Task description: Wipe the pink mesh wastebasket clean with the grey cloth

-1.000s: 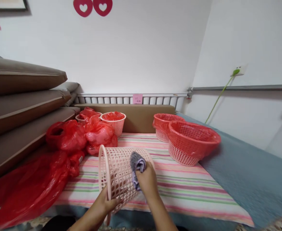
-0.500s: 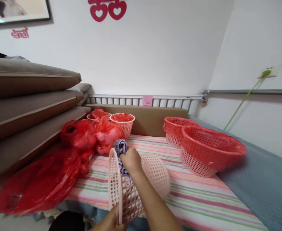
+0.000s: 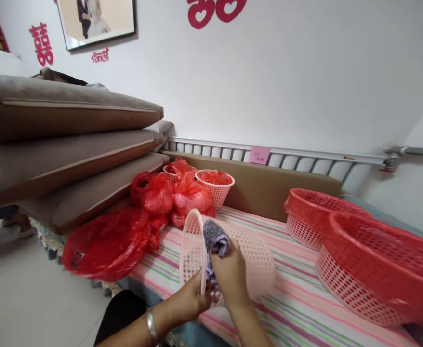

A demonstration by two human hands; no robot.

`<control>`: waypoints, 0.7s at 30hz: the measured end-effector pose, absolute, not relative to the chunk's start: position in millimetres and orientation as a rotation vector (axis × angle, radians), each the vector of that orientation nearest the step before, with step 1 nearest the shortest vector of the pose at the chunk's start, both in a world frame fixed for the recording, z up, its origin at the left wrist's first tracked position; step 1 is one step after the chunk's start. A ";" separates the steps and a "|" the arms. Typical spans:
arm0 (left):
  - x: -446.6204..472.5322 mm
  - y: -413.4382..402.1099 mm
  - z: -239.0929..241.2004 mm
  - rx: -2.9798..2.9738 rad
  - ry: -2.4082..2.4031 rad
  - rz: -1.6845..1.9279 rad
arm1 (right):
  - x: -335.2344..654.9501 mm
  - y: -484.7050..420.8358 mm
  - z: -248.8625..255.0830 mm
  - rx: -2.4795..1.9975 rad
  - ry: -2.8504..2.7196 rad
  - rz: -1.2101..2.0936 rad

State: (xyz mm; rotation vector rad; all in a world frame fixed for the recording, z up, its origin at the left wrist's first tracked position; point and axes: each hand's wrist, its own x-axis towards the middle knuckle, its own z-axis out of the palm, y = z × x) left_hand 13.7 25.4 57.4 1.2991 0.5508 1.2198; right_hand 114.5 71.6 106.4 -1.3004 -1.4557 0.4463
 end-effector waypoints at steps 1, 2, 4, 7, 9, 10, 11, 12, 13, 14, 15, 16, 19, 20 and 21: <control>10.3 25.2 55.3 1.268 0.586 1.210 | 111.7 69.8 98.6 -1.315 -1.471 0.469; 7.6 24.3 55.3 1.232 0.603 1.210 | 110.1 67.7 91.1 -1.326 -1.481 0.479; 4.6 21.7 59.8 1.189 0.560 1.213 | 110.7 64.1 79.5 -1.335 -1.489 0.475; 5.0 22.5 63.5 1.174 0.442 1.147 | 116.0 63.4 75.8 -1.347 -1.540 0.514; 7.4 29.8 56.7 1.146 0.422 1.109 | 117.2 67.3 83.0 -1.342 -1.595 0.536; 8.9 35.1 50.6 1.107 0.438 1.108 | 116.3 70.9 88.9 -1.347 -1.624 0.521; 10.4 40.8 43.3 1.061 0.464 1.111 | 114.5 75.8 96.0 -1.360 -1.652 0.489; 11.7 46.4 35.5 1.019 0.488 1.113 | 111.9 82.1 103.8 -1.382 -1.682 0.452; 12.7 51.2 27.8 0.989 0.510 1.111 | 108.6 89.8 112.0 -1.413 -1.718 0.423; 13.0 54.8 20.6 0.976 0.528 1.107 | 104.8 98.9 120.2 -1.448 -1.763 0.409; 12.8 56.9 14.4 0.983 0.539 1.097 | 100.6 109.3 128.0 -1.487 -1.814 0.407; 11.9 57.3 9.4 1.000 0.545 1.087 | 95.9 120.7 135.1 -1.517 -1.876 0.415; 7.9 49.9 3.3 1.034 0.543 1.052 | 80.0 156.9 151.4 -1.570 -2.022 0.449; 6.8 45.6 3.8 1.037 0.539 1.042 | 74.7 167.6 155.2 -1.573 -2.039 0.451; 6.2 41.2 5.3 1.041 0.536 1.035 | 70.0 176.6 158.4 -1.574 -2.041 0.453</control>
